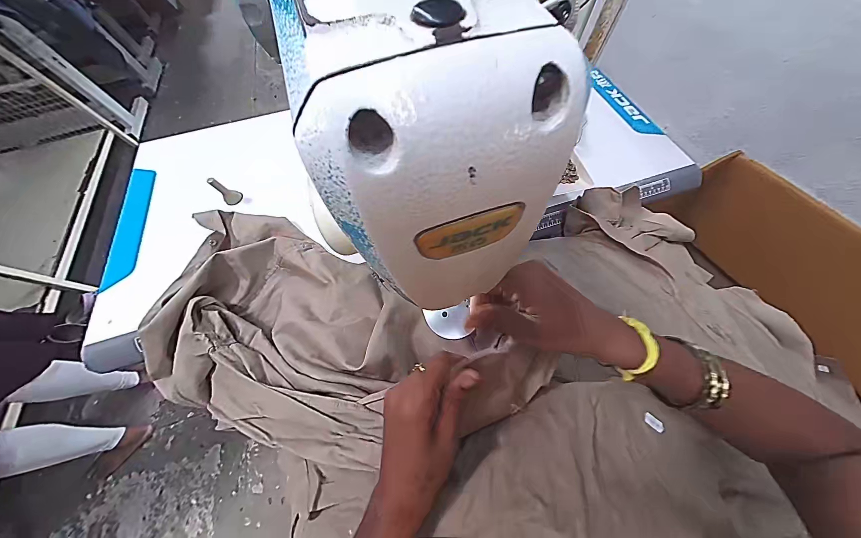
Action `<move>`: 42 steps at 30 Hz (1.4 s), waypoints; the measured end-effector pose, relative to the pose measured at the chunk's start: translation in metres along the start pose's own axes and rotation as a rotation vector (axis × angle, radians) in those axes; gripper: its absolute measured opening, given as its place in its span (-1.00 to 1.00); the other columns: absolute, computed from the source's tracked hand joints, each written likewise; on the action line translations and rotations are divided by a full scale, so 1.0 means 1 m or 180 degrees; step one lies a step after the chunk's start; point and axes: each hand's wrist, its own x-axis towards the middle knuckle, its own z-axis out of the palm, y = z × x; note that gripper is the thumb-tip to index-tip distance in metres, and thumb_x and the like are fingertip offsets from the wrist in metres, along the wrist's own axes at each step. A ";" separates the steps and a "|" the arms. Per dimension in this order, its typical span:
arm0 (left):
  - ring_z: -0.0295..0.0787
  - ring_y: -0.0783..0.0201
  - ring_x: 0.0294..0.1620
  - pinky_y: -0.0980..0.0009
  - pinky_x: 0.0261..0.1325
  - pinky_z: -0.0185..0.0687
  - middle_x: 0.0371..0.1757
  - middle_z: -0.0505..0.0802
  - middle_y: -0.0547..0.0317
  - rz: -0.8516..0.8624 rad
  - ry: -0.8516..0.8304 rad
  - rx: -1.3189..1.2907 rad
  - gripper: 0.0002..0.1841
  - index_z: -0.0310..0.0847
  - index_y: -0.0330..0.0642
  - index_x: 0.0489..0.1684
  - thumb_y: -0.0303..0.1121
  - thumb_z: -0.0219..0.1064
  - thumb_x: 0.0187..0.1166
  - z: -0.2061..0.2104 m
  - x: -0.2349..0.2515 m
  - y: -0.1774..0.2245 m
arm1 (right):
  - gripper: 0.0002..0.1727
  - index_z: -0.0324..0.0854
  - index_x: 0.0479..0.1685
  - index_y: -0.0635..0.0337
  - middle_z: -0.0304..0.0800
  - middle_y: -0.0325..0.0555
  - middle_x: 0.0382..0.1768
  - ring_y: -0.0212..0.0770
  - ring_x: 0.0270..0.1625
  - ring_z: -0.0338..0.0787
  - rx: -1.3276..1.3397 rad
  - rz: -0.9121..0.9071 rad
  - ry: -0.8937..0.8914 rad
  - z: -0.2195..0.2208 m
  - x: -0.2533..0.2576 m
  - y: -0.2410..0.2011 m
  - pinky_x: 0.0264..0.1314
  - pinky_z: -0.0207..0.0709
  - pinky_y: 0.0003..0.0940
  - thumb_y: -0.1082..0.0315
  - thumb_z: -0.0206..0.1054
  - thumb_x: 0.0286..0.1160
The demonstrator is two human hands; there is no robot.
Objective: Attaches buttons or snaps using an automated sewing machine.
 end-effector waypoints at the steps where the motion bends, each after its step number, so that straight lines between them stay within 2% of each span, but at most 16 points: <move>1: 0.69 0.49 -0.31 0.64 -0.15 0.59 -0.45 0.73 0.18 0.0454 -0.0125 0.0071 -0.54 0.63 -0.21 -0.32 -0.04 0.02 0.83 -0.003 0.002 0.003 | -0.44 0.64 -0.47 0.29 0.65 -0.30 -0.59 -0.63 -0.49 0.59 0.0648 0.0042 -0.0657 -0.006 -0.003 -0.003 -0.40 0.45 -0.66 0.05 0.04 0.84; 3: 0.71 0.40 -0.03 0.56 0.19 0.60 -0.28 0.73 0.21 0.1165 -0.0377 -0.0194 -0.65 0.58 -0.11 -0.30 -0.10 0.07 0.83 -0.015 0.009 -0.001 | -0.35 0.49 -0.60 0.26 0.48 -0.36 -0.70 -0.69 -0.61 0.45 0.1825 -0.0167 -0.1741 -0.008 -0.008 -0.004 -0.55 0.25 -0.71 -0.04 -0.07 0.85; 5: 0.72 0.40 0.11 0.48 0.34 0.59 -0.21 0.74 0.29 0.1301 -0.0271 -0.0279 -0.70 0.57 -0.02 -0.26 -0.08 0.10 0.82 -0.033 0.012 -0.019 | -0.42 0.41 -0.62 0.20 0.33 -0.42 -0.74 -0.73 -0.65 0.33 0.2517 -0.0276 -0.2021 -0.011 -0.013 -0.001 -0.59 0.09 -0.76 -0.01 0.06 0.81; 7: 0.71 0.56 0.12 0.54 0.30 0.60 -0.15 0.77 0.41 0.0832 0.0096 -0.0048 -0.62 0.60 0.03 -0.21 0.06 0.03 0.82 -0.052 0.006 -0.047 | -0.54 0.52 -0.52 0.03 0.43 -0.62 -0.68 -0.82 -0.56 0.44 0.2559 0.0057 -0.1513 -0.020 -0.020 0.007 -0.49 0.25 -0.85 -0.07 0.19 0.72; 9: 0.71 0.70 0.02 0.64 0.18 0.60 -0.18 0.81 0.48 0.0212 0.0295 -0.0052 -0.55 0.68 -0.04 -0.21 0.07 0.02 0.82 -0.059 -0.001 -0.069 | -0.73 0.51 -0.39 -0.10 0.50 -0.73 -0.58 -0.83 -0.49 0.49 0.2155 0.0555 -0.0874 -0.022 -0.018 0.022 -0.42 0.35 -0.86 0.07 0.27 0.72; 11: 0.65 0.81 -0.26 0.77 -0.11 0.59 -0.34 0.75 0.65 -0.0504 0.0455 -0.0308 -0.66 0.66 -0.04 -0.27 -0.09 0.08 0.83 -0.053 -0.005 -0.076 | -0.82 0.53 -0.38 -0.07 0.54 -0.68 -0.60 -0.78 -0.51 0.51 0.1693 0.1099 -0.0253 -0.014 -0.012 0.030 -0.40 0.38 -0.81 0.29 0.37 0.61; 13: 0.58 0.74 -0.46 0.74 -0.31 0.54 -0.49 0.66 0.64 -0.1259 0.0571 -0.0633 -0.71 0.63 -0.02 -0.32 -0.26 0.05 0.83 -0.047 -0.003 -0.074 | -0.78 0.47 -0.41 -0.03 0.49 -0.59 -0.66 -0.71 -0.57 0.46 0.1450 0.1426 0.0236 -0.004 -0.006 0.036 -0.44 0.35 -0.76 0.43 0.39 0.52; 15: 0.58 0.69 -0.54 0.72 -0.40 0.53 -0.58 0.65 0.61 -0.1687 0.0709 -0.0903 -0.68 0.62 0.00 -0.38 -0.34 0.01 0.81 -0.045 0.006 -0.070 | -0.75 0.44 -0.38 -0.01 0.49 -0.55 -0.67 -0.69 -0.58 0.47 0.1347 0.1526 0.0535 0.001 -0.001 0.041 -0.45 0.37 -0.76 0.52 0.41 0.47; 19: 0.49 0.70 -0.62 0.74 -0.48 0.43 -0.66 0.57 0.60 -0.1700 0.0766 -0.0797 -0.66 0.56 0.01 -0.49 -0.37 0.02 0.80 -0.046 0.021 -0.062 | -0.71 0.43 -0.32 0.02 0.49 -0.50 -0.64 -0.67 -0.57 0.47 0.1356 0.1462 0.0724 -0.002 0.005 0.045 -0.45 0.38 -0.76 0.63 0.39 0.42; 24: 0.40 0.72 -0.62 0.75 -0.49 0.32 -0.64 0.50 0.60 -0.1470 0.0548 -0.0350 -0.67 0.53 0.02 -0.50 -0.29 0.06 0.79 -0.046 0.017 -0.063 | -0.76 0.43 -0.30 0.04 0.46 -0.49 -0.65 -0.65 -0.59 0.44 0.1270 0.1499 0.0574 -0.006 0.003 0.047 -0.46 0.35 -0.74 0.59 0.37 0.45; 27: 0.40 0.73 -0.62 0.76 -0.50 0.31 -0.63 0.51 0.61 -0.1423 0.0519 -0.0342 -0.68 0.54 0.01 -0.47 -0.26 0.05 0.79 -0.044 0.015 -0.068 | -0.94 0.70 -0.16 0.17 0.73 -0.33 -0.47 -0.52 -0.44 0.65 -0.0054 0.1347 0.0664 -0.023 0.000 0.059 -0.29 0.57 -0.54 0.39 0.43 0.54; 30: 0.40 0.70 -0.64 0.75 -0.52 0.32 -0.64 0.50 0.58 -0.1454 0.0556 -0.0352 -0.67 0.53 0.00 -0.46 -0.25 0.04 0.82 -0.041 0.013 -0.070 | -0.82 0.84 -0.05 0.22 0.83 0.09 -0.17 0.07 -0.13 0.83 -0.1992 0.1036 0.1362 -0.042 -0.002 0.095 -0.09 0.68 0.02 0.42 0.31 0.62; 32: 0.41 0.71 -0.64 0.76 -0.52 0.33 -0.63 0.51 0.58 -0.1467 0.0594 -0.0364 -0.68 0.53 -0.01 -0.44 -0.27 0.03 0.82 -0.040 0.013 -0.070 | -0.77 0.84 0.04 0.21 0.80 0.17 -0.03 0.18 0.04 0.82 -0.2596 0.0977 0.1387 -0.049 0.001 0.113 -0.05 0.70 0.06 0.37 0.29 0.65; 35: 0.43 0.70 -0.63 0.76 -0.51 0.35 -0.62 0.52 0.57 -0.1501 0.0586 -0.0383 -0.68 0.53 -0.02 -0.42 -0.28 0.02 0.83 -0.039 0.012 -0.070 | -0.75 0.82 0.10 0.24 0.77 0.15 -0.03 0.18 0.08 0.79 -0.2996 0.0884 0.1122 -0.048 0.005 0.126 -0.06 0.70 -0.04 0.34 0.30 0.67; 38: 0.42 0.71 -0.62 0.76 -0.50 0.35 -0.62 0.50 0.58 -0.1440 0.0546 -0.0353 -0.68 0.51 -0.01 -0.43 -0.28 0.00 0.83 -0.040 0.010 -0.072 | -0.83 0.83 -0.11 0.28 0.78 0.14 -0.12 0.17 0.01 0.79 -0.3011 0.0642 0.1245 -0.047 0.004 0.131 -0.13 0.69 -0.05 0.48 0.29 0.60; 42: 0.47 0.73 -0.58 0.78 -0.45 0.40 -0.60 0.54 0.59 -0.1418 0.0548 -0.0430 -0.70 0.51 -0.03 -0.42 -0.32 0.01 0.81 -0.038 0.010 -0.073 | -0.87 0.83 -0.21 0.28 0.84 0.15 -0.11 0.18 0.04 0.83 -0.2562 0.0426 0.1379 -0.058 -0.001 0.140 0.01 0.70 0.03 0.44 0.38 0.53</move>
